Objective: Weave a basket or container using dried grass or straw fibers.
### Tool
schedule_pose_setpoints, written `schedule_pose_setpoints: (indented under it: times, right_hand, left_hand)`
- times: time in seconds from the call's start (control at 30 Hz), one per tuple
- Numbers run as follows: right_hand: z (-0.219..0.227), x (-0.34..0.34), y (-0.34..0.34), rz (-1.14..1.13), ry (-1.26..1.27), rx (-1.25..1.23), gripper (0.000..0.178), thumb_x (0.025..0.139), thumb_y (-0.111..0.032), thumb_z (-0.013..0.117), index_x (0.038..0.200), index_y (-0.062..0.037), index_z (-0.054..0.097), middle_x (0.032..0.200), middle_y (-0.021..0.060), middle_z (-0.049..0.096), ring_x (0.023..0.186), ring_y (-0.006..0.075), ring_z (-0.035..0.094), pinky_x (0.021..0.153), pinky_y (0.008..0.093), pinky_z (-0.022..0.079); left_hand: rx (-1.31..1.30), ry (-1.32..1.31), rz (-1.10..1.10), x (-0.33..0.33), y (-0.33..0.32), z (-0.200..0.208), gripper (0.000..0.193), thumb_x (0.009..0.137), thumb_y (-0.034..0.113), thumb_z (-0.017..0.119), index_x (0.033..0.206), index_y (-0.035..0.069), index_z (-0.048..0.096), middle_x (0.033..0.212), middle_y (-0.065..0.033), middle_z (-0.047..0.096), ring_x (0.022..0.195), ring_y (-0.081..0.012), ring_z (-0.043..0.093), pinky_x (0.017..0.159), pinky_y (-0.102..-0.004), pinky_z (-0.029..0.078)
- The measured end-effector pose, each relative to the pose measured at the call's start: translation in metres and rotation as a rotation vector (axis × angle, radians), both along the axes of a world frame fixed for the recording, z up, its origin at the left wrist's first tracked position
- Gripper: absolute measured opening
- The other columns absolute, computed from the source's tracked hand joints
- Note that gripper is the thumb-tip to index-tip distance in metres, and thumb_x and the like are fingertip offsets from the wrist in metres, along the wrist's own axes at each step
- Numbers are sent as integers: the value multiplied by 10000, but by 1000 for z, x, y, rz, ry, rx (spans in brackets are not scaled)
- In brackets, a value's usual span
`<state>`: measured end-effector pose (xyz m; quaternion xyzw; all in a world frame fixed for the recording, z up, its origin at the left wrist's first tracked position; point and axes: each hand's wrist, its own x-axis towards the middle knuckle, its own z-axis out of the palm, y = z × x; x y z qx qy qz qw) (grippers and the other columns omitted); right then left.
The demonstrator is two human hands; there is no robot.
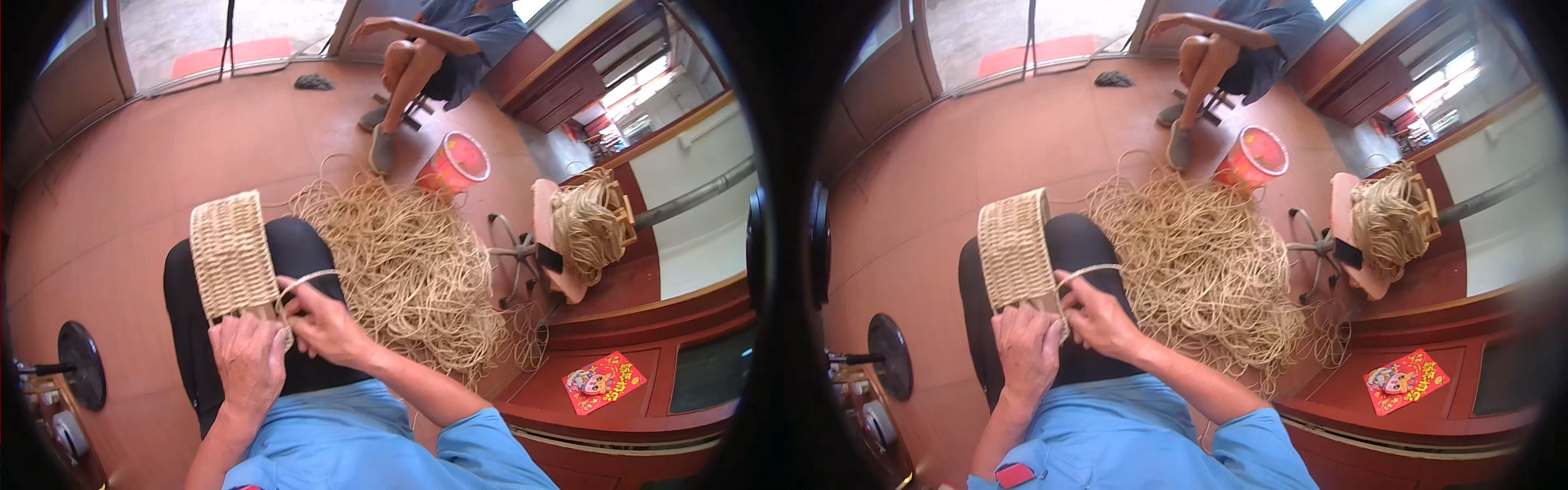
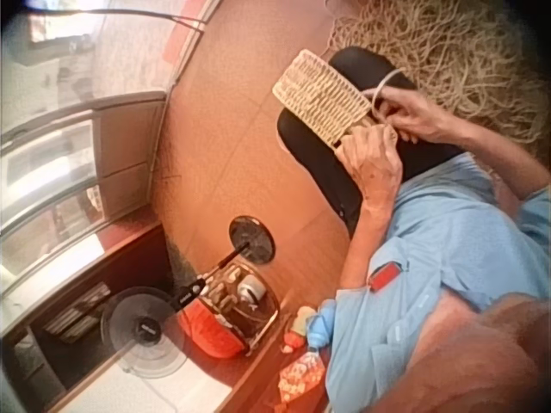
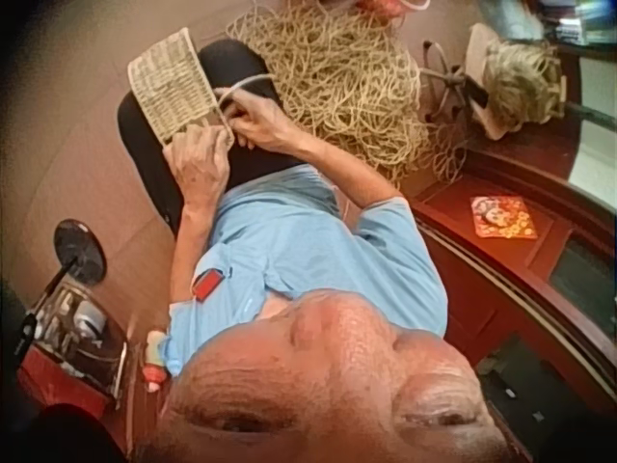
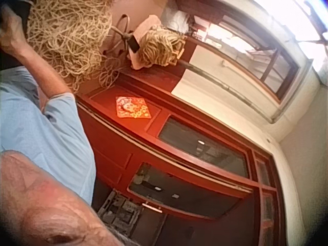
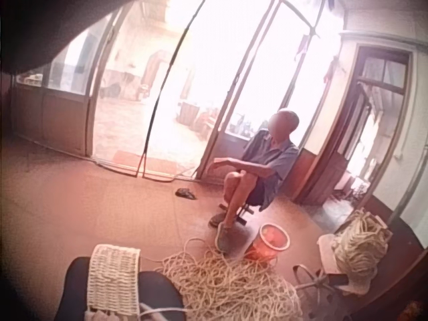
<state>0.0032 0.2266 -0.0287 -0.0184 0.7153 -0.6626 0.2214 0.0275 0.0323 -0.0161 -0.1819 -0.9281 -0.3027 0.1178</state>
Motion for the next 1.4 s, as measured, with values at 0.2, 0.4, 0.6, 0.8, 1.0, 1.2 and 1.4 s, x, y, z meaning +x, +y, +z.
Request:
schedule_pose_setpoints:
  times: [0.2,0.4,0.6,0.8,1.0,1.2,1.4]
  right_hand:
    - [-16,5,1,-299,-238,-408,431,1001,6,620,1428,-2,564,984,43,705,626,78,562,495,223,449]
    - [2,2,24,-346,-303,-552,342,975,-80,599,1314,-36,583,865,9,601,572,44,442,462,205,321]
    - [26,1,132,-636,-45,-399,219,1001,-48,640,1209,-107,608,815,-83,529,545,-21,375,428,172,291]
    - [12,28,374,-1059,-46,-258,40,1034,-41,689,1033,-67,659,820,-26,613,478,21,376,361,204,236]
    - [-13,130,612,-1438,-76,-261,91,1075,-26,629,990,-53,646,828,38,674,454,39,359,348,209,287]
    - [-63,127,579,-1548,-7,24,278,1044,-115,726,1274,32,673,1024,189,743,836,288,788,674,320,697]
    - [-27,59,292,-647,445,838,506,996,14,625,1501,0,649,1395,114,732,1113,199,712,989,342,586]
  left_hand:
    - [98,0,15,5,-11,-12,127,920,143,844,1034,150,789,953,-43,681,937,-273,636,888,-442,425]
    - [105,26,-23,1,-8,-6,219,910,197,876,1119,174,815,965,-5,680,936,-250,630,912,-428,424]
    - [58,82,-102,-12,10,-12,164,902,220,884,1018,158,786,943,-14,661,947,-249,619,921,-432,422]
    - [140,133,-106,-15,6,-21,172,892,187,887,939,145,727,886,-21,647,876,-259,606,881,-434,420]
    - [191,97,0,-6,-6,-16,164,917,162,869,932,126,709,871,-27,647,856,-268,603,827,-432,413]
    - [160,37,109,-2,-13,-11,148,927,150,841,923,111,698,852,-29,632,847,-262,608,803,-426,414]
    - [142,-34,93,-3,-16,-5,141,930,145,822,907,106,689,836,-29,639,831,-263,619,800,-423,419]
